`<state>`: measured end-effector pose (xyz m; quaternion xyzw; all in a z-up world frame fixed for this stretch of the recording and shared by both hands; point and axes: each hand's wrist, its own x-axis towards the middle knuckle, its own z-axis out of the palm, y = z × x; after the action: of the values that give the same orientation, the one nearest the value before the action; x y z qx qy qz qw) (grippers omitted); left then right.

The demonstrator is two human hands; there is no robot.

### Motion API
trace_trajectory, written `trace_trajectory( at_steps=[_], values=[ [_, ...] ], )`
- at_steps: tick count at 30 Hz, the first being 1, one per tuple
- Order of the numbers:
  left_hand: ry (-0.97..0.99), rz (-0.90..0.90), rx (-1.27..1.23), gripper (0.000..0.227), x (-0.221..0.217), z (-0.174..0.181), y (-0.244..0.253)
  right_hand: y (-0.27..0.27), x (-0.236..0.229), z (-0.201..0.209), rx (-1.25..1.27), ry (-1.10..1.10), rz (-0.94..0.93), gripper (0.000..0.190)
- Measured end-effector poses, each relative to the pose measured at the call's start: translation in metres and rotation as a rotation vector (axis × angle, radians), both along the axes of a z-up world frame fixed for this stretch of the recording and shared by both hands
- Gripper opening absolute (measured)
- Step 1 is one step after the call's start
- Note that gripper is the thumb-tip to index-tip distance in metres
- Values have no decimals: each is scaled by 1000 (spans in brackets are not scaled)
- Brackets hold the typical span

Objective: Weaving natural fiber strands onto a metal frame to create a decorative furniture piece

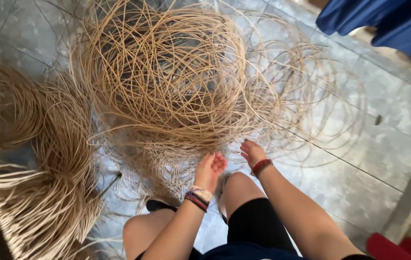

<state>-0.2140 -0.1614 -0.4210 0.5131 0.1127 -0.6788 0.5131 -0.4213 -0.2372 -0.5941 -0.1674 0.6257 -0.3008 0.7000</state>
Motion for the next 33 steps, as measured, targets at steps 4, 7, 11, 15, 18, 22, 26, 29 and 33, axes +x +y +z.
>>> trace_trajectory(
  at_steps=[4,7,11,15,18,22,26,29,33],
  values=[
    [128,-93,84,27,1,-39,16,-42,34,-27,237,4,-132,66],
    [276,-223,127,48,2,-62,27,-56,52,-12,182,-93,-207,32],
    [460,-304,1,75,-5,-28,3,-52,72,117,40,-245,-244,35],
    [508,-159,-96,41,-18,69,-49,8,58,255,-27,-256,-174,32],
    [449,-100,-376,56,-10,179,-76,38,31,343,-7,-243,-24,34],
    [334,4,-344,27,-6,280,-78,54,0,429,-85,-238,238,37],
    [-197,-474,-609,21,-34,284,-34,36,2,472,-319,-342,352,42],
    [-682,-1268,-661,37,-36,311,-3,-10,59,616,-156,3,905,48],
    [-755,-1347,-587,33,-58,254,13,-35,60,511,-203,-26,990,38]
  ],
)
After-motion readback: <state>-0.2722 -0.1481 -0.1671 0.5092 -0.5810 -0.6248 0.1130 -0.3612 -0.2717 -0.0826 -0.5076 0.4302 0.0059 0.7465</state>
